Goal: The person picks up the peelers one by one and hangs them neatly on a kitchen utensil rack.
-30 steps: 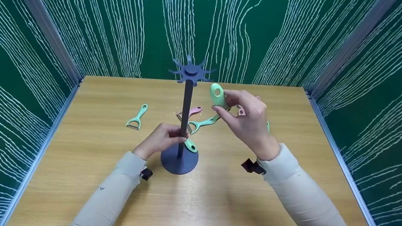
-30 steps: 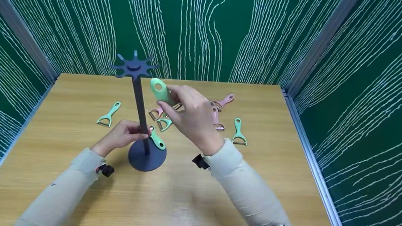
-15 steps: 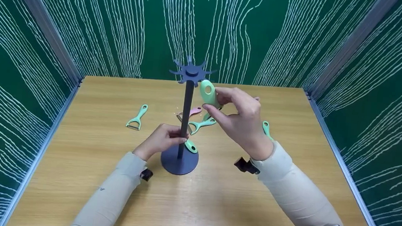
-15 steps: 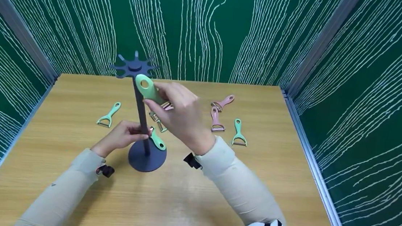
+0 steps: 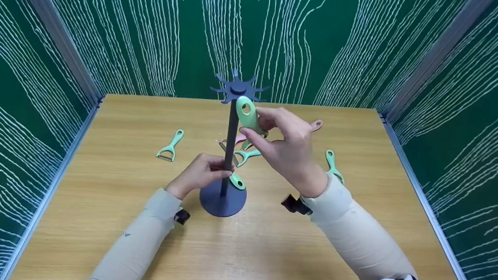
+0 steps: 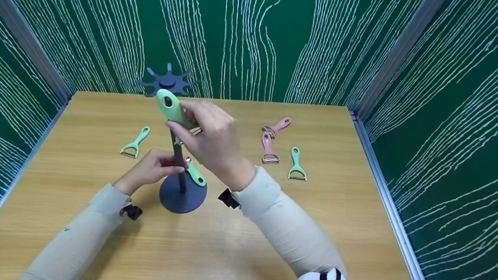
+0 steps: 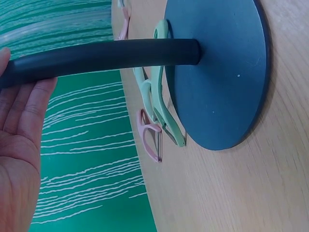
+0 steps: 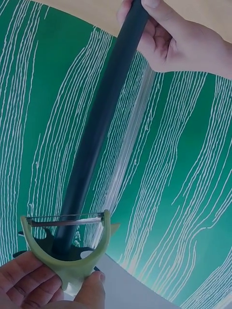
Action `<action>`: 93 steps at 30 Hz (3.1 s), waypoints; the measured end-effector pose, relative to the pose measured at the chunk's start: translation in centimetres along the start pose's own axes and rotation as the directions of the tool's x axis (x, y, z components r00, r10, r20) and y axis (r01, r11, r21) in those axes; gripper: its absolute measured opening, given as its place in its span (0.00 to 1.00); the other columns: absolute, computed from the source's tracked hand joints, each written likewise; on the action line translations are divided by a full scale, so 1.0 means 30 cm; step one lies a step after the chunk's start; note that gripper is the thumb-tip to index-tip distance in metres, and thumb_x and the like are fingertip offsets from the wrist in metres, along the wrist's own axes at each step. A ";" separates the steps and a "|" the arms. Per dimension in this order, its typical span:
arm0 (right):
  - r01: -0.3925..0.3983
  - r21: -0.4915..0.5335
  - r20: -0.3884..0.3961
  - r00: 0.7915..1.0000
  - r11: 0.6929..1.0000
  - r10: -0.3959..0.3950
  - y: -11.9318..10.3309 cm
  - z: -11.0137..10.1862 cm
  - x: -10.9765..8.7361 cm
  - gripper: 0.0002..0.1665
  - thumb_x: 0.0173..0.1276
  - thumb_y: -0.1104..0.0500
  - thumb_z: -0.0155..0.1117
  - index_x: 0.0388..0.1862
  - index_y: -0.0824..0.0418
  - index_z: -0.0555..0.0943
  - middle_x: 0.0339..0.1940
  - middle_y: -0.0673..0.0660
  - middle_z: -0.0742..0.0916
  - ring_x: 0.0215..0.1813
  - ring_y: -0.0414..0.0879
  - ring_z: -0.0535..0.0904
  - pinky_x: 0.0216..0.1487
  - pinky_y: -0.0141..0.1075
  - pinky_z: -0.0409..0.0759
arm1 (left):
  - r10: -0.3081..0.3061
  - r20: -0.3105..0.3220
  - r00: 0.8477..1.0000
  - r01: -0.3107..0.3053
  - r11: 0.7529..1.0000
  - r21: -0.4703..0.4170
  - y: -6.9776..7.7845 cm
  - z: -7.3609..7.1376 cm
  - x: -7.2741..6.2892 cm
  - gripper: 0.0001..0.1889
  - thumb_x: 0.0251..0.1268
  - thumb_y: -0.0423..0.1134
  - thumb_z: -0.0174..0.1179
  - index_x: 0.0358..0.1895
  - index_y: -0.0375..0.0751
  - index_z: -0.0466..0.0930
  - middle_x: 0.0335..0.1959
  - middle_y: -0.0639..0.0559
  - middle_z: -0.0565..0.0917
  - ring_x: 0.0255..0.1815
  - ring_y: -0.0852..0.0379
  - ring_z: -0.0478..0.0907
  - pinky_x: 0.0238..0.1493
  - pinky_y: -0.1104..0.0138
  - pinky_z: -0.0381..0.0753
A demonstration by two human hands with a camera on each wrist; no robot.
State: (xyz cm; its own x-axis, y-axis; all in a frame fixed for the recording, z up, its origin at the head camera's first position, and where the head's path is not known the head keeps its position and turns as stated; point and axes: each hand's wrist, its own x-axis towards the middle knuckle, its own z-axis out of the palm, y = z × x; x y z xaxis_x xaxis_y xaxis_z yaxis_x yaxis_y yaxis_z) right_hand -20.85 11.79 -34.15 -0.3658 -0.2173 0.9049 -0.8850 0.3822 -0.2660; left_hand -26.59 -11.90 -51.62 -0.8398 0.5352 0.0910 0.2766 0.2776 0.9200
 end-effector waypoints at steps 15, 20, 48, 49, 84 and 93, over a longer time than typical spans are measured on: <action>-0.072 -0.017 0.041 0.996 0.997 0.073 0.031 0.020 -0.040 0.22 0.61 0.65 0.86 0.51 0.68 0.86 0.31 0.58 0.89 0.32 0.47 0.86 0.38 0.37 0.88 | -0.025 -0.010 1.000 0.025 1.000 0.002 0.007 0.003 -0.007 0.09 0.77 0.35 0.68 0.54 0.42 0.93 0.52 0.45 0.93 0.54 0.50 0.91 0.66 0.50 0.88; -0.091 -0.038 0.040 0.995 0.995 0.092 0.036 0.005 -0.055 0.25 0.58 0.65 0.88 0.52 0.67 0.86 0.33 0.59 0.90 0.37 0.51 0.88 0.64 0.52 0.79 | -0.019 -0.007 1.000 0.019 1.000 -0.007 0.007 -0.001 -0.007 0.09 0.77 0.34 0.68 0.54 0.43 0.93 0.52 0.46 0.93 0.55 0.49 0.91 0.66 0.50 0.88; -0.328 -0.242 0.067 0.933 0.913 0.353 0.294 -0.166 -0.200 0.23 0.64 0.62 0.85 0.54 0.68 0.87 0.37 0.62 0.90 0.39 0.52 0.88 0.48 0.21 0.82 | -0.035 -0.001 0.999 0.035 0.999 0.014 0.001 -0.001 -0.004 0.10 0.78 0.36 0.68 0.56 0.45 0.93 0.55 0.45 0.93 0.56 0.50 0.91 0.65 0.51 0.88; -0.343 -0.247 0.068 0.927 0.906 0.370 0.303 -0.170 -0.205 0.23 0.64 0.62 0.85 0.55 0.68 0.87 0.37 0.62 0.89 0.39 0.53 0.87 0.48 0.21 0.81 | -0.038 -0.001 0.999 0.038 0.999 0.011 0.001 -0.001 -0.004 0.10 0.78 0.36 0.68 0.56 0.45 0.93 0.55 0.46 0.93 0.56 0.50 0.90 0.66 0.51 0.88; -0.695 -0.462 0.036 0.605 0.550 0.795 0.568 -0.323 -0.445 0.30 0.73 0.54 0.78 0.69 0.67 0.82 0.55 0.70 0.89 0.55 0.63 0.85 0.60 0.58 0.87 | -0.010 0.004 1.000 0.010 1.000 -0.003 -0.003 -0.002 -0.003 0.09 0.78 0.36 0.68 0.55 0.46 0.92 0.54 0.49 0.93 0.59 0.50 0.90 0.69 0.51 0.86; -0.748 -0.484 0.049 0.495 0.454 0.867 0.619 -0.353 -0.509 0.32 0.77 0.51 0.74 0.72 0.66 0.80 0.58 0.70 0.87 0.56 0.63 0.82 0.60 0.57 0.85 | -0.029 -0.001 1.000 0.029 1.000 0.000 0.003 -0.002 -0.006 0.10 0.78 0.36 0.68 0.55 0.49 0.93 0.55 0.51 0.93 0.60 0.51 0.90 0.71 0.48 0.84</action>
State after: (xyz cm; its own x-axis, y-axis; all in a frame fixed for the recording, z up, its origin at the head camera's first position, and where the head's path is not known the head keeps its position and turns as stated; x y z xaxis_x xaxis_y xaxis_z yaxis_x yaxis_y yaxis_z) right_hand -28.63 31.73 -49.39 -0.9628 0.1802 0.2015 0.0109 0.7707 -0.6371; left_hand -26.44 -12.03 -51.53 -0.8479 0.5263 0.0641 0.2516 0.2930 0.9224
